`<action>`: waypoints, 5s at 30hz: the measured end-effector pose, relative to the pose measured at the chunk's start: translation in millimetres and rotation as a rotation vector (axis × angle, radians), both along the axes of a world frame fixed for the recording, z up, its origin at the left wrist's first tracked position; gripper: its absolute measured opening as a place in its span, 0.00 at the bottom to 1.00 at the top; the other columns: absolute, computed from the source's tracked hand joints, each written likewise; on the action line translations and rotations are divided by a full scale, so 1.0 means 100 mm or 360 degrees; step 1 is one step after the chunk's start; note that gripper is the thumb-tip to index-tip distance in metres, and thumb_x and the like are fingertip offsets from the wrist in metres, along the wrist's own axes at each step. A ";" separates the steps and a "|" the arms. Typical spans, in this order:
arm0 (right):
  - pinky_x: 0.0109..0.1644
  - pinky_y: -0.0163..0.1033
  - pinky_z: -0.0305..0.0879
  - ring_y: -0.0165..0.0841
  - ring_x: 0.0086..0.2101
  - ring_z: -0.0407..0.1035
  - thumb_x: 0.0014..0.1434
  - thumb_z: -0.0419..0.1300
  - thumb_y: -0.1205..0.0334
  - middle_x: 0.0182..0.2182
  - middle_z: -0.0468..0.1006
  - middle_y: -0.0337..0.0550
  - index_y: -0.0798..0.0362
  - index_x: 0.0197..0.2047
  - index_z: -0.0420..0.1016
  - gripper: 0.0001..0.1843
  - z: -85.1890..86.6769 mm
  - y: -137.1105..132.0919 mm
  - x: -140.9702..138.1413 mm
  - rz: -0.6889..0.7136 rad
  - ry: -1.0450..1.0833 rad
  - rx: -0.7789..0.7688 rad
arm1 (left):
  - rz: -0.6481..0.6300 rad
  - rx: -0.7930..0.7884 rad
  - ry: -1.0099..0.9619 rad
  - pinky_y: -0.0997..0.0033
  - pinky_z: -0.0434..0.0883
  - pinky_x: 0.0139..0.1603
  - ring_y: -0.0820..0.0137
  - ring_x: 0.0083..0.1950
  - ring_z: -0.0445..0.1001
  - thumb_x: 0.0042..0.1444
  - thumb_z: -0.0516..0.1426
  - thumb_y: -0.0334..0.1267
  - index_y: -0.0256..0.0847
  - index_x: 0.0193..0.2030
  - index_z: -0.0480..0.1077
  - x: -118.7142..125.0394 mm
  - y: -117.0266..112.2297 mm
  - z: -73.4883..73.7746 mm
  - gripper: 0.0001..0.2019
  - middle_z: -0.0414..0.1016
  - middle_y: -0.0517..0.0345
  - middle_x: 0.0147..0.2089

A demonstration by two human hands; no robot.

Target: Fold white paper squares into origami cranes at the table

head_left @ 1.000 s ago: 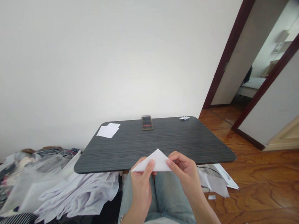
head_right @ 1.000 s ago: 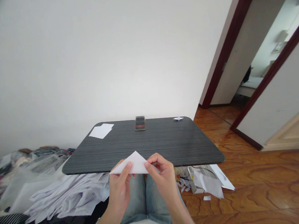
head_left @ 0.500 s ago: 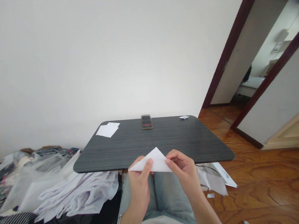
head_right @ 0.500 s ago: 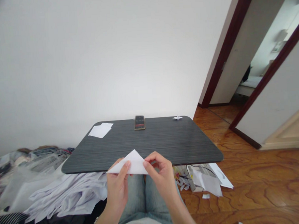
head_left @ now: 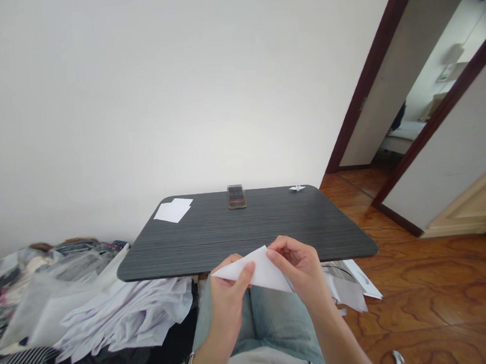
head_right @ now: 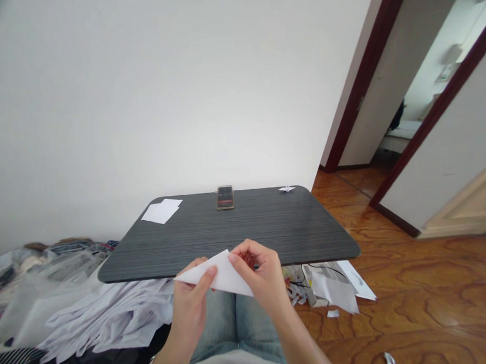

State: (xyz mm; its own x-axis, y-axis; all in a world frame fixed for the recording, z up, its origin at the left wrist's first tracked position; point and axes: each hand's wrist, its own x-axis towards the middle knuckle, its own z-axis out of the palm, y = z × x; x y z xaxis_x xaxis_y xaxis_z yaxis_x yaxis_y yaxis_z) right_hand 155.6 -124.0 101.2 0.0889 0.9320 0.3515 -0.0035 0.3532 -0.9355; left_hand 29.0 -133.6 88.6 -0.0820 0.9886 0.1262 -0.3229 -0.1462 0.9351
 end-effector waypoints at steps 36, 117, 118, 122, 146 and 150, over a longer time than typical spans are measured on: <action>0.25 0.33 0.51 0.28 0.24 0.58 0.55 0.59 0.59 0.22 0.64 0.37 0.54 0.27 0.68 0.09 -0.12 -0.03 -0.04 -0.0341 0.0076 0.0226 | 0.0314 0.0049 -0.0237 0.81 0.68 0.24 0.77 0.24 0.71 0.40 0.65 0.36 0.36 0.30 0.71 -0.10 0.01 0.14 0.11 0.74 0.61 0.24; 0.27 0.31 0.53 0.27 0.25 0.58 0.53 0.61 0.63 0.24 0.66 0.36 0.54 0.28 0.71 0.04 -0.29 0.04 -0.05 -0.0333 0.0358 0.0243 | 0.0108 -0.0090 -0.0818 0.81 0.73 0.31 0.78 0.29 0.73 0.38 0.66 0.32 0.37 0.25 0.75 -0.12 0.08 0.12 0.06 0.77 0.61 0.29; 0.27 0.31 0.53 0.27 0.25 0.58 0.53 0.61 0.63 0.24 0.66 0.36 0.54 0.28 0.71 0.04 -0.29 0.04 -0.05 -0.0336 0.0360 0.0243 | 0.0098 -0.0102 -0.0834 0.81 0.73 0.31 0.78 0.30 0.73 0.38 0.67 0.32 0.37 0.25 0.75 -0.12 0.08 0.13 0.06 0.77 0.61 0.28; 0.27 0.32 0.53 0.27 0.25 0.58 0.53 0.61 0.64 0.24 0.66 0.36 0.54 0.28 0.71 0.04 -0.29 0.04 -0.06 -0.0329 0.0362 0.0265 | 0.0090 -0.0114 -0.0873 0.81 0.73 0.30 0.77 0.29 0.74 0.36 0.67 0.32 0.38 0.25 0.75 -0.13 0.07 0.13 0.07 0.77 0.60 0.28; 0.26 0.32 0.54 0.28 0.25 0.59 0.52 0.61 0.62 0.23 0.66 0.37 0.54 0.27 0.71 0.06 -0.24 0.03 -0.06 -0.0387 0.0302 0.0274 | 0.0025 -0.0098 -0.0771 0.78 0.75 0.32 0.74 0.31 0.76 0.39 0.66 0.34 0.37 0.25 0.74 -0.20 0.11 0.12 0.07 0.78 0.60 0.28; 0.27 0.32 0.55 0.28 0.25 0.59 0.52 0.61 0.62 0.23 0.66 0.37 0.55 0.27 0.71 0.06 -0.24 0.03 -0.05 -0.0429 0.0265 0.0298 | 0.0037 -0.0035 -0.0760 0.79 0.74 0.33 0.76 0.31 0.75 0.41 0.66 0.33 0.39 0.31 0.75 -0.19 0.12 0.13 0.09 0.78 0.60 0.31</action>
